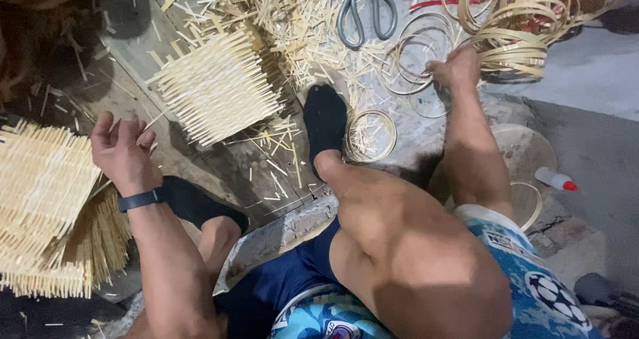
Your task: The person sits on the floor and repeatedly assembles small round bamboo trays. They place a woven bamboo mat into a circular frame, use shears to trim the excess mat, and then place the finished tray into a stack.
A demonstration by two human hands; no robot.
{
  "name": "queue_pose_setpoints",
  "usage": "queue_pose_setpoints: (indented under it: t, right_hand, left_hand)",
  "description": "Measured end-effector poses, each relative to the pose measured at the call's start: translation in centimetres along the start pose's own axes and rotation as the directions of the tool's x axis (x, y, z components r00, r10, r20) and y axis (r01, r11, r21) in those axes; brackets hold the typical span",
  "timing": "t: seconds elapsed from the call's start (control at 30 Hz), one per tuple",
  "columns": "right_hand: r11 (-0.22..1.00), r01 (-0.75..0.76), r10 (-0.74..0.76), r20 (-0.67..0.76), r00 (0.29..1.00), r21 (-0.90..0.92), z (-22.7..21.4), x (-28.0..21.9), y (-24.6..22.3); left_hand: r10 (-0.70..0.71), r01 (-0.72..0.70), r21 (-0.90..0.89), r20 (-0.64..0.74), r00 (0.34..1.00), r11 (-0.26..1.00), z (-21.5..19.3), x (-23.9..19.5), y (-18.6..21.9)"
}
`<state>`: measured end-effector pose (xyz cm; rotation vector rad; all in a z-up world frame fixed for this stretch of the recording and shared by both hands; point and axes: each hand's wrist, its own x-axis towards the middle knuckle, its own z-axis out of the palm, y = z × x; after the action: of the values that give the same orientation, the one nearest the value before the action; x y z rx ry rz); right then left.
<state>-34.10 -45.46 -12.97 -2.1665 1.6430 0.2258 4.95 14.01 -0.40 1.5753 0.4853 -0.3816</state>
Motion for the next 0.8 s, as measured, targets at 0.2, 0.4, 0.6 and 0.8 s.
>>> queue_pose_setpoints:
  t: [0.2,0.4,0.6,0.8]
  right_hand:
    - [0.940,0.337,-0.336,-0.032,0.941,0.050,-4.4,-3.1,-4.8]
    - [0.354,0.832,-0.905,-0.066,0.420,0.428,-12.8,-12.9,-23.0]
    - [-0.049,0.970,-0.996,0.061,-0.065,0.239,-19.3,-24.2,-35.1]
    - [-0.302,0.946,-0.952,0.077,-0.295,-0.118,-20.8,-28.6,-38.1]
  left_hand:
    - [0.438,-0.441,0.090,0.047,0.898,0.893,2.8,-2.6,2.2]
    - [0.387,-0.601,0.309,0.536,0.750,0.737,15.0,-8.9,5.7]
    - [-0.269,0.340,0.107,0.837,0.477,0.934,21.2,-13.8,9.5]
    - [-0.337,0.391,0.074,0.667,0.664,0.917,17.3,-17.9,12.0]
